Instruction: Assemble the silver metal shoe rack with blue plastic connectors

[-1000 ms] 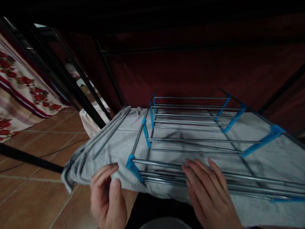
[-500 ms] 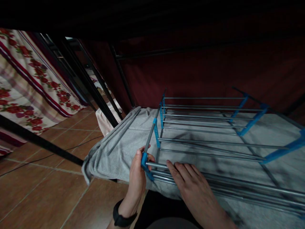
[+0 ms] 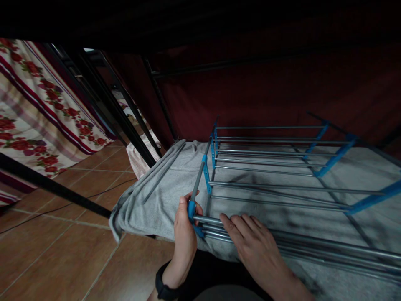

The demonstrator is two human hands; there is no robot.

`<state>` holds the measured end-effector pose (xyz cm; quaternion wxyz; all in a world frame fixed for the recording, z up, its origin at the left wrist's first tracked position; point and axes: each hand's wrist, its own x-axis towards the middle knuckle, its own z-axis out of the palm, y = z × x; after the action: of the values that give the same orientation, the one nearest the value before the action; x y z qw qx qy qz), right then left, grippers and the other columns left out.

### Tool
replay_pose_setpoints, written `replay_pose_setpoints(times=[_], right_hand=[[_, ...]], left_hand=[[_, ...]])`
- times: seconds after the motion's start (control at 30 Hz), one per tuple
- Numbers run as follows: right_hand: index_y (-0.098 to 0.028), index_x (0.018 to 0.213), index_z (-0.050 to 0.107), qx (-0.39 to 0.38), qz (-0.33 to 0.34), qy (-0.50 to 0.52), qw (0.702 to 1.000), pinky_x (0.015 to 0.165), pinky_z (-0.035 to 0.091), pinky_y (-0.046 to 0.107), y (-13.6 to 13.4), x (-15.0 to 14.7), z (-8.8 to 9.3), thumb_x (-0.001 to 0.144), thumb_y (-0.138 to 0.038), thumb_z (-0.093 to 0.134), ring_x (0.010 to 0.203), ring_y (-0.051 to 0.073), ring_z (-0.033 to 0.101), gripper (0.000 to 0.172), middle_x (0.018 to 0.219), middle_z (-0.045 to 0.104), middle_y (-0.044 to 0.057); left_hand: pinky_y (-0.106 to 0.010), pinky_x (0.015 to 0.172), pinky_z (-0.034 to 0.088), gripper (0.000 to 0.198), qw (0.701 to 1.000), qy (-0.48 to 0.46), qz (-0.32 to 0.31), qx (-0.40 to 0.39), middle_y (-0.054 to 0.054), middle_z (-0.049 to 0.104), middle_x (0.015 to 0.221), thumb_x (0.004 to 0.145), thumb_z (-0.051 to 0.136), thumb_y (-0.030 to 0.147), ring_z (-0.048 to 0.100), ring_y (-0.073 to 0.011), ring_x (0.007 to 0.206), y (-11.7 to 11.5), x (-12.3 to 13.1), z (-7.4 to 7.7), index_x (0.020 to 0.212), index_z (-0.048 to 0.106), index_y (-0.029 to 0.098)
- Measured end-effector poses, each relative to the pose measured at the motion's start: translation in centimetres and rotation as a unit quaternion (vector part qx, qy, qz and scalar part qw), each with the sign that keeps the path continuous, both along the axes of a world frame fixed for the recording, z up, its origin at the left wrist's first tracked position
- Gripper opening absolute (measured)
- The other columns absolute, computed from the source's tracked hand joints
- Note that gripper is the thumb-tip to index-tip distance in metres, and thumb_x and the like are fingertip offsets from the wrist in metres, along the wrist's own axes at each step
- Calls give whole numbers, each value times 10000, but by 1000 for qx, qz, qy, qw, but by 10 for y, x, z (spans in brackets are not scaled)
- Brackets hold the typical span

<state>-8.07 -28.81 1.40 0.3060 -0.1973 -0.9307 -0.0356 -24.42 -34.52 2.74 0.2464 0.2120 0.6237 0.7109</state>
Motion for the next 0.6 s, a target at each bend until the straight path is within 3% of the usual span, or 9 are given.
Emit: replay_pose_setpoints(times=[0.23, 0.6], right_hand=[[-159, 1261, 559, 19, 15, -10, 1000, 859, 421, 345, 4, 0, -1, 779, 8, 496, 943, 211, 538, 514, 1036, 629, 37], [-156, 1215, 552, 38, 14, -68, 997, 696, 435, 342, 8, -3, 7, 699, -19, 624, 815, 197, 550, 538, 990, 603, 32]], left_hand=[[-212, 483, 308, 594, 1000, 2, -3, 4, 41, 487, 605, 936, 339, 646, 355, -99, 515, 0, 0, -1, 1144, 632, 173], [-206, 472, 319, 579, 1000, 15, 2, -10, 42, 493, 606, 944, 317, 637, 371, -97, 510, 0, -2, -6, 1139, 618, 183]])
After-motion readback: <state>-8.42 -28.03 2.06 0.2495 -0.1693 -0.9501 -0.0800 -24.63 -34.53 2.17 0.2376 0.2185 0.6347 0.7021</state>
